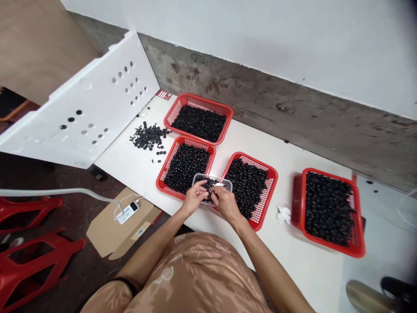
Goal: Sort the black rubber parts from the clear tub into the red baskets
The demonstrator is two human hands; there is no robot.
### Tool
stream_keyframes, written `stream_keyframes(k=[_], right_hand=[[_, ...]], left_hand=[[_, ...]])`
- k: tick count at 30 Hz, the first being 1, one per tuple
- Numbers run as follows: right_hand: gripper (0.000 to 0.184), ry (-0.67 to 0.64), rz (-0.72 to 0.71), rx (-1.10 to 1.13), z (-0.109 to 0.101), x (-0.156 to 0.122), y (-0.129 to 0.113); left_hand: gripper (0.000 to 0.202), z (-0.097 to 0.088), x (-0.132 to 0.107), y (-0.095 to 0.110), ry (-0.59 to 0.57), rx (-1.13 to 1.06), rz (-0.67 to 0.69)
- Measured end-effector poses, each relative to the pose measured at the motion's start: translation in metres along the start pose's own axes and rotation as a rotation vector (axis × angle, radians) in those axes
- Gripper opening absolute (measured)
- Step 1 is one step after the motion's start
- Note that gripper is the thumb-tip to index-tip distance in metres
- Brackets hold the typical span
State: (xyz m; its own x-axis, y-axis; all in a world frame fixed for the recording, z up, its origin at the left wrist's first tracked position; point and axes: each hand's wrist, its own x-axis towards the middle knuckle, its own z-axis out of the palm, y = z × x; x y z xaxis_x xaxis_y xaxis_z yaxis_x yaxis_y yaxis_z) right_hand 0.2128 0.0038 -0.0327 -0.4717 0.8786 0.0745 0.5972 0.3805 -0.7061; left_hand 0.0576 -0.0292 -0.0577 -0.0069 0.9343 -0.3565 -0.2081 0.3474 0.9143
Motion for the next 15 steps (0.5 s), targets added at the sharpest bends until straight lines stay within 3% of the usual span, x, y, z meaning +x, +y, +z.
stream_keyframes(k=[3,9,15], right_hand=[[0.018,0.028,0.031,0.099,-0.004,0.0,-0.003],[0.02,0.057,0.262,0.337,-0.011,-0.003,-0.005],[0.023,0.09,0.291,0.41,-0.016,-0.007,-0.007]], left_hand=[[0.05,0.002,-0.002,0.005,-0.015,-0.04,-0.016],[0.035,0.005,-0.005,0.014,0.007,-0.158,-0.127],[0.032,0.004,-0.007,0.021,-0.019,-0.35,-0.224]])
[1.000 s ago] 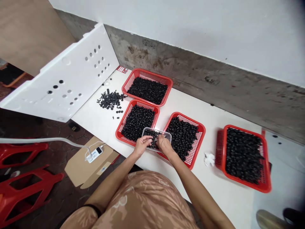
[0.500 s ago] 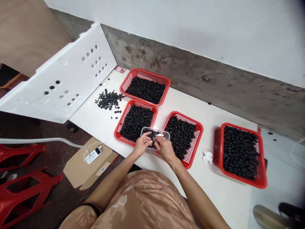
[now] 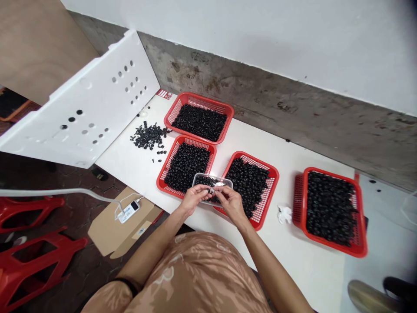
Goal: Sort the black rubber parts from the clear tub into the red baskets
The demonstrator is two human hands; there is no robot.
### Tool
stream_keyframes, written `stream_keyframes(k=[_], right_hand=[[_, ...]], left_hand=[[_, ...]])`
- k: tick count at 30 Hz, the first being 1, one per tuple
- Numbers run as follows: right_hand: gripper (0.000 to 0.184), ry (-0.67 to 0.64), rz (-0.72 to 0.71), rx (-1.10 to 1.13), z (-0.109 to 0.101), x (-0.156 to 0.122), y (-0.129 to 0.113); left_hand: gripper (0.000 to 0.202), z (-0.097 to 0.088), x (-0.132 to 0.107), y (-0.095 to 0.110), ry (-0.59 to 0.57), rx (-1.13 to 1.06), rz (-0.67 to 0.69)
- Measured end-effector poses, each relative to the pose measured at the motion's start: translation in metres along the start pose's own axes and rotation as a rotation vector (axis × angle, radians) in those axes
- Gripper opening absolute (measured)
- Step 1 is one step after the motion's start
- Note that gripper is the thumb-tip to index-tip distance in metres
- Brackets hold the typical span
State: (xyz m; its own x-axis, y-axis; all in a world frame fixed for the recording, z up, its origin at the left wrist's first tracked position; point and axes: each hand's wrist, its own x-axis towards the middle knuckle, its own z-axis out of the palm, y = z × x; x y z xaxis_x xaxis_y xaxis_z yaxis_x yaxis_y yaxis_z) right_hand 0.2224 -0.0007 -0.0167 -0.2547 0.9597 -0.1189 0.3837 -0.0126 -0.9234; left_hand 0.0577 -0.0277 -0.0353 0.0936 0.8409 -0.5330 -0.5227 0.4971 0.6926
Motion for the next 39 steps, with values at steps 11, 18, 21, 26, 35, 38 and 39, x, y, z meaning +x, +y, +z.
stream_keyframes(k=[11,18,21,26,35,38,39], right_hand=[[0.036,-0.022,0.04,0.078,0.008,-0.006,-0.007],[0.039,0.024,0.108,0.153,0.014,-0.011,-0.013],[0.051,-0.115,0.267,0.425,0.009,-0.012,-0.001],[0.062,-0.45,0.508,0.597,-0.001,-0.026,0.014],[0.024,-0.098,0.168,-0.229,-0.013,-0.003,0.03],[0.027,-0.145,0.095,-0.667,-0.004,0.016,0.033],[0.028,-0.203,0.098,-0.742,0.002,0.02,0.033]], left_hand=[[0.032,0.007,-0.002,-0.002,0.062,-0.02,-0.011],[0.031,0.008,-0.011,-0.004,0.107,-0.012,0.011],[0.032,0.003,-0.021,-0.003,-0.014,-0.046,-0.126],[0.032,-0.01,-0.034,-0.003,-0.28,0.078,-0.309],[0.031,-0.017,-0.034,-0.016,-0.148,-0.007,-0.302],[0.028,-0.018,-0.031,-0.017,-0.112,-0.041,-0.279],[0.027,-0.018,-0.03,-0.018,-0.109,-0.053,-0.269]])
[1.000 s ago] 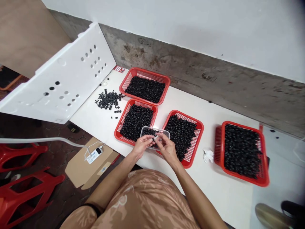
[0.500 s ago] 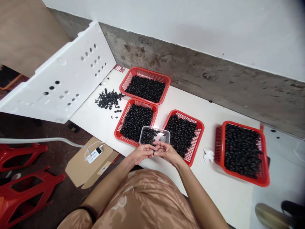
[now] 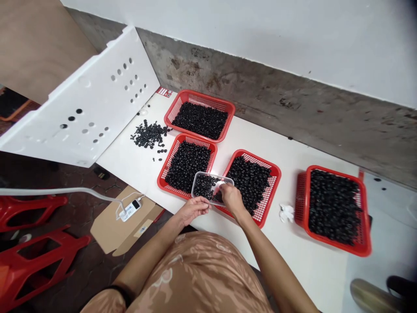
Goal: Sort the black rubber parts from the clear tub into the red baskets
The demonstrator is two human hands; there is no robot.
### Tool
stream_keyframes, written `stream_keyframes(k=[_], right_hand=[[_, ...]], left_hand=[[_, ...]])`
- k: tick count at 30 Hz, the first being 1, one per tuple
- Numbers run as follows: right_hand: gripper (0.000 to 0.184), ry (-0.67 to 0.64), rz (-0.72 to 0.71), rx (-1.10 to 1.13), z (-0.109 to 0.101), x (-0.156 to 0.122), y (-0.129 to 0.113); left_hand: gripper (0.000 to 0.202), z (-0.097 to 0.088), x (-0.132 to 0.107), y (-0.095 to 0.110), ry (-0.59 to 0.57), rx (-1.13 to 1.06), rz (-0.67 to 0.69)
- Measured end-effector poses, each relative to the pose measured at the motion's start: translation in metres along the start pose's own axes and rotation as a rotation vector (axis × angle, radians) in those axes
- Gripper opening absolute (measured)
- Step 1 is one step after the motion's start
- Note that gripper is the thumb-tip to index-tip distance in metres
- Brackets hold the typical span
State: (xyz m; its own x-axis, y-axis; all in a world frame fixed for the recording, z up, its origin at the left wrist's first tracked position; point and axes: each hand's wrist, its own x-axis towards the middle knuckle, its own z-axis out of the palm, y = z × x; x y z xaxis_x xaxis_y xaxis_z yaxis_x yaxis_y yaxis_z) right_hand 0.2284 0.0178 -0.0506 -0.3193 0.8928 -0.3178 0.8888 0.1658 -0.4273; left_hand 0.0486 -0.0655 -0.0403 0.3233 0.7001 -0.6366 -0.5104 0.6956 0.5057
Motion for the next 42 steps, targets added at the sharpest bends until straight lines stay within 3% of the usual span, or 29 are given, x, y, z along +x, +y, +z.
stream_keyframes(k=[6,10,14,18,20,25,31,36,42], right_hand=[[0.026,-0.171,-0.064,-0.101,0.023,0.015,-0.013],[0.023,-0.187,-0.091,-0.108,0.022,0.016,-0.011],[0.02,-0.105,-0.121,-0.061,0.006,0.003,-0.012],[0.02,0.063,-0.261,0.065,-0.011,-0.02,-0.016],[0.023,0.082,-0.332,0.035,-0.018,-0.031,-0.019],[0.028,0.109,-0.398,0.006,-0.025,-0.043,-0.017],[0.025,0.235,-0.365,0.353,-0.03,-0.046,-0.013],[0.02,0.334,-0.396,0.469,-0.032,-0.047,-0.016],[0.02,0.324,-0.432,0.558,-0.034,-0.045,-0.019]], left_hand=[[0.026,-0.006,0.005,-0.003,0.02,-0.053,0.042],[0.028,-0.006,0.005,-0.003,0.036,-0.064,0.029],[0.03,0.0,0.005,0.004,0.092,-0.037,0.059],[0.036,0.009,0.012,0.012,0.154,0.023,0.115],[0.038,0.015,0.015,0.015,0.165,0.058,0.133],[0.035,0.027,0.021,0.02,0.126,0.182,0.175],[0.036,0.036,0.02,0.022,0.077,0.236,0.194],[0.031,0.04,0.017,0.025,0.069,0.34,0.277],[0.029,0.042,0.015,0.029,0.02,0.219,0.24]])
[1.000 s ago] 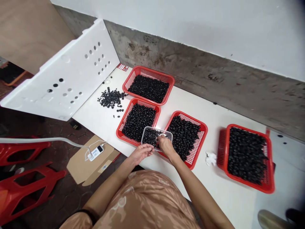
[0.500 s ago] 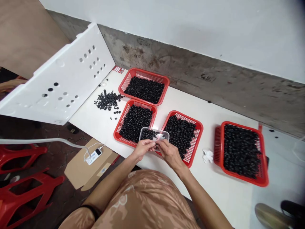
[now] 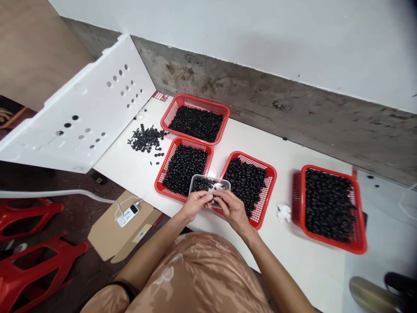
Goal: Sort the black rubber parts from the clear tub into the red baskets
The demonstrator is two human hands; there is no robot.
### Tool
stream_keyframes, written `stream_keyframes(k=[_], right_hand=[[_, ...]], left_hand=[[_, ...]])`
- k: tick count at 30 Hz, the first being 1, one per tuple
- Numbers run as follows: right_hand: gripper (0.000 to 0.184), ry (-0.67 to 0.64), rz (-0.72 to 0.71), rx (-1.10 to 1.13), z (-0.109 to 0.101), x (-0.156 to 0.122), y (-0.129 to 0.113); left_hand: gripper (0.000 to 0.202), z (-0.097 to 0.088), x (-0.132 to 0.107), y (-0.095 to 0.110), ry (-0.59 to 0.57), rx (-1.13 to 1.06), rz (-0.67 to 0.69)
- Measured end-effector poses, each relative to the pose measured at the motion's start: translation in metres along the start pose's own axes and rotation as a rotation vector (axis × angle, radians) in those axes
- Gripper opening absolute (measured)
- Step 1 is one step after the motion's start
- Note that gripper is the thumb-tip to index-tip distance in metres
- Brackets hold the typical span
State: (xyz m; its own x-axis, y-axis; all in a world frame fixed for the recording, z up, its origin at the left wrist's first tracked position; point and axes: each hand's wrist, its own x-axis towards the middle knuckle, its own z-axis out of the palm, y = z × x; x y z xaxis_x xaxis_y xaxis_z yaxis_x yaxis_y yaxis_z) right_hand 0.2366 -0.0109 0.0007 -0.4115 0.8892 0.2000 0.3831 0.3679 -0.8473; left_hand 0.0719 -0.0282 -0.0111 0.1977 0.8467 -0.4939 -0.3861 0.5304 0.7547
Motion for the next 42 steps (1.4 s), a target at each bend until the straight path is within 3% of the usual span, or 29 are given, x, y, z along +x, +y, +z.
stream_keyframes(k=[8,21,26,29,32,37,42], right_hand=[[0.016,0.027,0.076,0.0,-0.004,-0.001,-0.006],[0.023,-0.027,-0.003,-0.165,0.005,-0.006,-0.002],[0.025,0.081,-0.078,-0.302,0.013,-0.012,0.001],[0.022,0.178,-0.002,-0.293,0.013,-0.013,-0.002],[0.023,0.196,0.06,-0.258,0.011,-0.015,-0.004],[0.032,0.112,-0.148,-0.463,0.007,-0.021,0.004],[0.037,0.108,-0.165,-0.457,0.007,-0.023,0.008]], left_hand=[[0.036,-0.007,-0.003,-0.003,-0.052,-0.203,-0.097],[0.045,-0.001,-0.004,0.001,0.063,-0.098,0.027],[0.042,0.006,-0.005,-0.004,0.15,-0.24,-0.07],[0.04,0.011,-0.006,-0.003,0.153,-0.288,-0.118],[0.04,0.014,-0.007,0.001,0.136,-0.244,-0.066],[0.037,0.018,-0.008,0.003,0.187,-0.053,0.066],[0.036,0.019,-0.009,0.003,0.188,-0.002,0.083]])
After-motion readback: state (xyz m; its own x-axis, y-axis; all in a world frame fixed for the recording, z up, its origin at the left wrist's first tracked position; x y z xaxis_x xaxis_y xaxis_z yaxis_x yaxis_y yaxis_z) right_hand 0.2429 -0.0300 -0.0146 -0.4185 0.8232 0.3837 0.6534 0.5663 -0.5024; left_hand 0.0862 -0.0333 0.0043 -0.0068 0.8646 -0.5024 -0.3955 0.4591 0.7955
